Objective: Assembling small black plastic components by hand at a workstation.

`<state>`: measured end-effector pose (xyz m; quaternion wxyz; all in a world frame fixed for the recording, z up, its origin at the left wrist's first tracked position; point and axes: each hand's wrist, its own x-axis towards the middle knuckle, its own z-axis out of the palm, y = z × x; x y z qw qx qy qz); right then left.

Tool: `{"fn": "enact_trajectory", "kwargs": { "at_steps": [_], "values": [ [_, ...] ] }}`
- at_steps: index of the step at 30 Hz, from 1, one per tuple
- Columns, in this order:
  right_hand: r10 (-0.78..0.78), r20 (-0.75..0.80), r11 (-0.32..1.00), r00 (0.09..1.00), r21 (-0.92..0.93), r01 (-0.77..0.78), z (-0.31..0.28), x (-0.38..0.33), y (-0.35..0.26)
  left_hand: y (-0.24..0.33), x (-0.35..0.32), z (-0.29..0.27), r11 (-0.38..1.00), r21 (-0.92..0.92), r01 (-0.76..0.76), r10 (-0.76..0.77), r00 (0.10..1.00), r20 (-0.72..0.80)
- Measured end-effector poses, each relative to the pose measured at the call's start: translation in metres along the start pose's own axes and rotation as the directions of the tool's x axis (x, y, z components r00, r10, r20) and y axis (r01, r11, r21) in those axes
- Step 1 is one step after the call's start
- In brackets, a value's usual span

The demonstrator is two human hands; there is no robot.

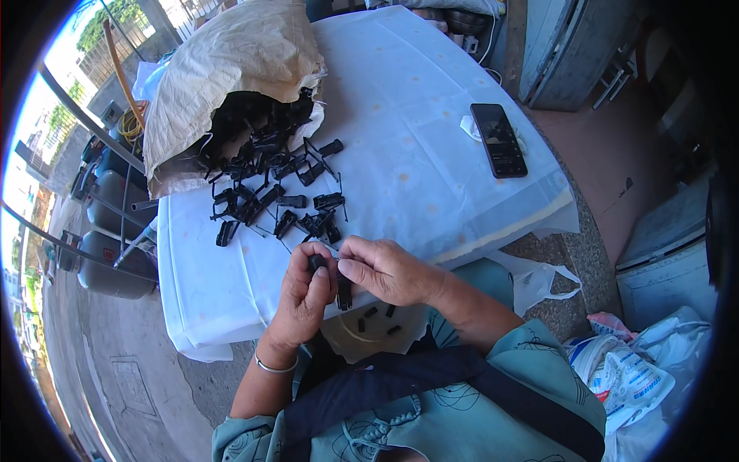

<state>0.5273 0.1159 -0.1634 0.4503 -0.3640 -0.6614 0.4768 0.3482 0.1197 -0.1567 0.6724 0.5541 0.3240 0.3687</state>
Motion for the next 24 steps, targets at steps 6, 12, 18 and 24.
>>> {"fn": "enact_trajectory", "kwargs": {
  "at_steps": [6, 12, 18, 24],
  "values": [
    [-0.007, 0.077, 0.993, 0.997, -0.119, 0.016, -0.002, 0.002, 0.0, -0.003, 0.001, 0.003, 0.968, 0.249, -0.021, 0.029, 0.999, -0.03],
    [0.057, 0.157, 0.98, 0.986, -0.199, -0.025, -0.003, 0.001, -0.001, -0.009, -0.003, 0.006, 0.903, 0.423, -0.075, 0.102, 0.994, -0.042],
    [-0.117, 0.001, 0.97, 0.993, -0.213, 0.115, 0.02, -0.004, 0.013, 0.004, -0.011, 0.007, 0.742, 0.644, -0.187, 0.245, 0.97, -0.001],
    [-0.025, 0.051, 0.887, 0.998, -0.459, 0.046, -0.014, 0.007, 0.003, 0.024, -0.021, 0.006, 0.555, 0.813, -0.178, 0.142, 0.983, 0.118]
  ]
}}
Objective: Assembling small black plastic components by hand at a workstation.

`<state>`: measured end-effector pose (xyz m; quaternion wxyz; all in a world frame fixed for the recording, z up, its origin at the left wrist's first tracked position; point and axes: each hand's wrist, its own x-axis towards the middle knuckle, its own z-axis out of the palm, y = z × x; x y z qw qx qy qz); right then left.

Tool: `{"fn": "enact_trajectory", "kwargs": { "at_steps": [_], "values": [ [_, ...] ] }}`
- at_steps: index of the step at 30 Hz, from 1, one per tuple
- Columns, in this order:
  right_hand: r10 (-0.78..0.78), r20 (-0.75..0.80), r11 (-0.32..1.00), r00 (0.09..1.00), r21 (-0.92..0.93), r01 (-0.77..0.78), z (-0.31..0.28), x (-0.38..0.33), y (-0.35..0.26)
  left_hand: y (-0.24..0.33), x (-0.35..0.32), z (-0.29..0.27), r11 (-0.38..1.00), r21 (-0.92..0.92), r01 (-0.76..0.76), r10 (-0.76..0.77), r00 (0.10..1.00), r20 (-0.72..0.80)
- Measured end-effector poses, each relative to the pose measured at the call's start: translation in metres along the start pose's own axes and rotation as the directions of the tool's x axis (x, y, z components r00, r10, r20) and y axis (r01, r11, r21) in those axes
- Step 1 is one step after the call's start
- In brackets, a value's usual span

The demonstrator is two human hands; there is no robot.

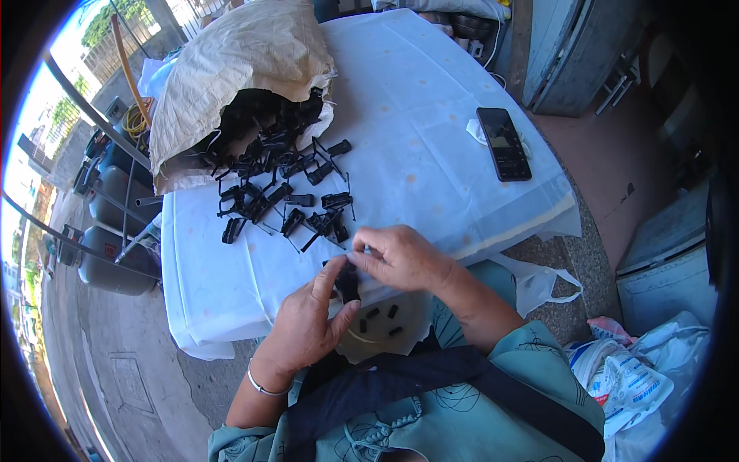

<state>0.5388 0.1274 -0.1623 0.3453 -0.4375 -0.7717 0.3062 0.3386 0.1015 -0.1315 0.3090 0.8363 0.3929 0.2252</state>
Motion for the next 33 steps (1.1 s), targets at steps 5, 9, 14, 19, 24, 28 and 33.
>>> {"fn": "enact_trajectory", "kwargs": {
  "at_steps": [5, 9, 14, 19, 24, 28, 33],
  "values": [
    [-0.161, -0.341, 0.954, 0.926, -0.293, 0.058, 0.019, 0.028, 0.027, -0.01, 0.02, -0.007, 0.997, 0.003, 0.077, -0.077, 0.997, -0.009],
    [-0.274, -0.258, 0.918, 0.927, -0.357, 0.172, 0.023, 0.027, 0.019, -0.031, 0.047, -0.007, 0.965, 0.094, 0.246, -0.195, 0.908, -0.37],
    [-0.466, -0.145, 0.803, 0.873, -0.484, 0.348, 0.018, 0.01, 0.009, -0.034, 0.045, 0.001, 0.931, 0.324, 0.17, -0.026, 0.913, -0.406],
    [-0.541, -0.161, 0.769, 0.825, -0.492, 0.408, 0.015, 0.007, 0.002, -0.016, 0.037, -0.008, 0.98, 0.108, 0.168, -0.115, 0.918, -0.379],
    [-0.471, -0.201, 0.876, 0.859, -0.221, 0.429, 0.019, 0.008, 0.003, -0.022, 0.032, -0.001, 0.913, -0.368, 0.175, -0.257, 0.948, -0.186],
    [-0.327, -0.222, 0.943, 0.919, -0.011, 0.333, 0.024, 0.004, -0.009, -0.021, 0.025, 0.004, 0.895, -0.44, 0.07, -0.188, 0.955, -0.23],
    [-0.195, -0.281, 0.955, 0.94, 0.164, 0.247, 0.029, 0.006, -0.008, -0.024, 0.022, 0.0, 0.884, -0.458, 0.091, -0.192, 0.965, -0.179]
  ]
}}
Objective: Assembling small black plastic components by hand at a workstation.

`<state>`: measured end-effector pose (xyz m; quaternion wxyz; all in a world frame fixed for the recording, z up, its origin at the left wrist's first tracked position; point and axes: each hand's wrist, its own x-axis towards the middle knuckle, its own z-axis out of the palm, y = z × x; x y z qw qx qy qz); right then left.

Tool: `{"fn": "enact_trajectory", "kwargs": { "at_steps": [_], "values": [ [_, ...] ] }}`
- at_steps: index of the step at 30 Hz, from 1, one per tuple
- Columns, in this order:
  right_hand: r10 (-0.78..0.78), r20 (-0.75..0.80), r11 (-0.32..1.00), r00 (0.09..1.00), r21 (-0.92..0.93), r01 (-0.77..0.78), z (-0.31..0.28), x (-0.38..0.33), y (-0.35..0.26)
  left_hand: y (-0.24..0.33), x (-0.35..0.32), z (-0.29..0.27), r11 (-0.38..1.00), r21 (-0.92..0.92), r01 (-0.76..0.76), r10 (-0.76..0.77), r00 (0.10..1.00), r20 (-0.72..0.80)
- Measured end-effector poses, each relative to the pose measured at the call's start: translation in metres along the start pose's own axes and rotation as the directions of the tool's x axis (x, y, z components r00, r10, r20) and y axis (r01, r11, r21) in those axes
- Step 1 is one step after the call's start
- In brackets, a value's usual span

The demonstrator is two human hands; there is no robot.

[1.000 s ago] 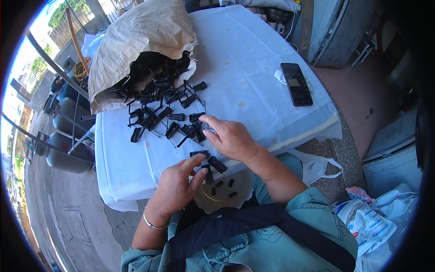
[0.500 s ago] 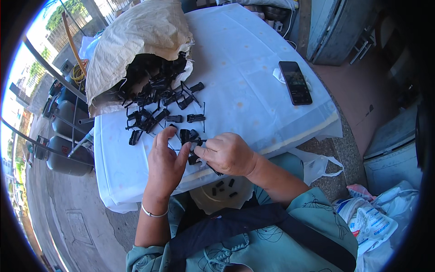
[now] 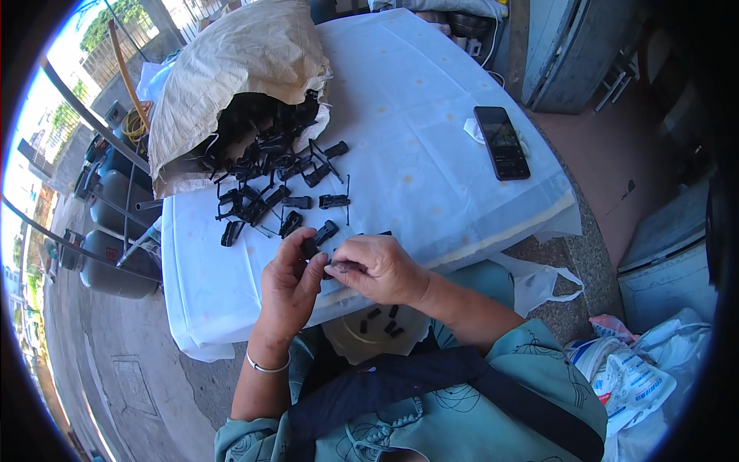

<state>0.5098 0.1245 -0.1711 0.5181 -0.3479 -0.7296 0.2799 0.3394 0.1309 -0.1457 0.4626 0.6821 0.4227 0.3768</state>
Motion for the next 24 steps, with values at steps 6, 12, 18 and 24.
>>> {"fn": "enact_trajectory", "kwargs": {
  "at_steps": [6, 12, 18, 24],
  "values": [
    [0.323, 0.143, 0.808, 0.935, 0.473, -0.351, 0.007, 0.002, 0.007, 0.003, -0.005, -0.001, 0.996, -0.03, -0.079, 0.082, 0.988, 0.129],
    [0.306, 0.156, 0.859, 0.939, 0.379, -0.343, -0.011, 0.006, -0.01, 0.0, -0.01, 0.003, 0.984, -0.175, -0.037, 0.053, 0.995, 0.082],
    [0.189, 0.211, 0.966, 0.959, 0.138, -0.221, -0.01, 0.003, -0.01, -0.001, -0.01, 0.009, 0.998, -0.054, -0.045, 0.049, 0.997, 0.067],
    [0.214, 0.17, 0.96, 0.962, 0.144, -0.239, -0.006, -0.001, 0.0, 0.002, -0.005, 0.018, 0.937, 0.239, -0.254, 0.256, 0.966, 0.024]
  ]
}}
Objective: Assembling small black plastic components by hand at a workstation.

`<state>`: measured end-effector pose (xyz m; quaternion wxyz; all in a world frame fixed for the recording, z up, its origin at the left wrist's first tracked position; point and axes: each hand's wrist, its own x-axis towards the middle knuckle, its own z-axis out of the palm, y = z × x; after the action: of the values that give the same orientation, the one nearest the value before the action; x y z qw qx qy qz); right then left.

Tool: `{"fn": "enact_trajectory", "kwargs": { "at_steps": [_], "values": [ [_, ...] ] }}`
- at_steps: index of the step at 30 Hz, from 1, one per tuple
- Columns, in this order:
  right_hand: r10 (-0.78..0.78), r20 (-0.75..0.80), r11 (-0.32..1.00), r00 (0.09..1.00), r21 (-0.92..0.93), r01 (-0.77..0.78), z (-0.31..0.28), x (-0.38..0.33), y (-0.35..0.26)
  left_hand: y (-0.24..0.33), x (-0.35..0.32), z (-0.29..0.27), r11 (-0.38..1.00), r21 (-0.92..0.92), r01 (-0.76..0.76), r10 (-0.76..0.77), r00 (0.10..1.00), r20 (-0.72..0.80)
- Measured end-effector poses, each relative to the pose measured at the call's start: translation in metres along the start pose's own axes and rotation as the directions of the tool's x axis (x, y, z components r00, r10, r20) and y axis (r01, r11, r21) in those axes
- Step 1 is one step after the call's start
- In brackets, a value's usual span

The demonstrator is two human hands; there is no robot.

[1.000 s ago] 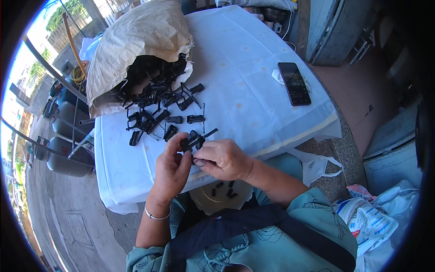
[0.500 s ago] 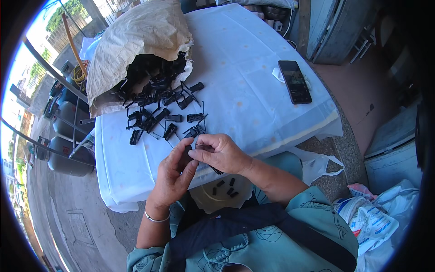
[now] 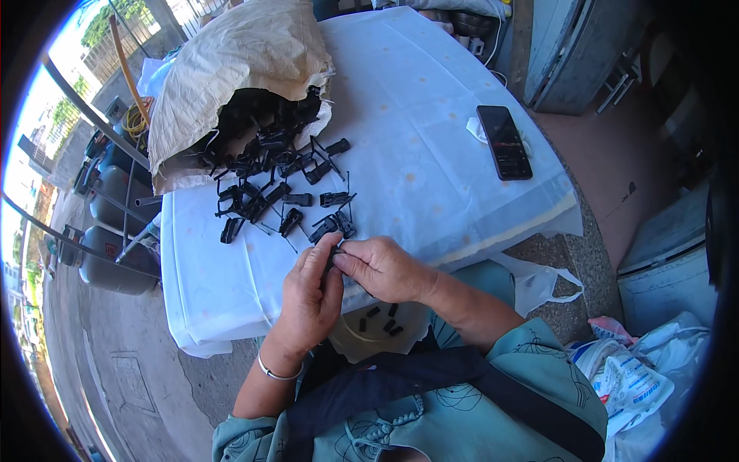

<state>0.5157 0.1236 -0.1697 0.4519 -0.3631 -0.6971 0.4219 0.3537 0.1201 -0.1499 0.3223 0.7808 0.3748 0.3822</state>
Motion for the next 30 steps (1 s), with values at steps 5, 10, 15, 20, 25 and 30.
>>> {"fn": "enact_trajectory", "kwargs": {
  "at_steps": [5, 10, 15, 20, 25, 30],
  "values": [
    [0.042, -0.071, 0.992, 0.997, 0.118, -0.033, 0.016, -0.005, 0.014, 0.005, -0.001, 0.002, 0.988, 0.148, -0.054, 0.06, 0.997, -0.039],
    [0.034, 0.01, 0.999, 0.999, 0.031, -0.034, 0.0, -0.006, -0.001, 0.002, -0.004, -0.001, 0.972, -0.21, 0.104, -0.101, 0.995, 0.024],
    [0.077, 0.102, 0.976, 0.992, -0.211, -0.054, -0.014, -0.003, -0.002, -0.009, -0.003, -0.017, 0.751, -0.596, 0.285, -0.261, 0.957, 0.129],
    [-0.267, 0.002, 0.948, 0.964, -0.179, 0.263, -0.012, -0.004, 0.014, -0.005, -0.001, -0.009, 0.689, -0.576, 0.439, -0.412, 0.892, 0.187],
    [0.044, 0.031, 0.997, 0.999, 0.057, -0.046, -0.008, -0.005, 0.004, -0.001, -0.005, -0.013, 0.641, -0.577, 0.506, -0.327, 0.86, 0.391],
    [0.085, 0.035, 0.991, 0.996, 0.105, -0.088, -0.007, -0.005, 0.002, -0.003, -0.006, -0.01, 0.721, -0.517, 0.461, -0.301, 0.881, 0.365]
  ]
}}
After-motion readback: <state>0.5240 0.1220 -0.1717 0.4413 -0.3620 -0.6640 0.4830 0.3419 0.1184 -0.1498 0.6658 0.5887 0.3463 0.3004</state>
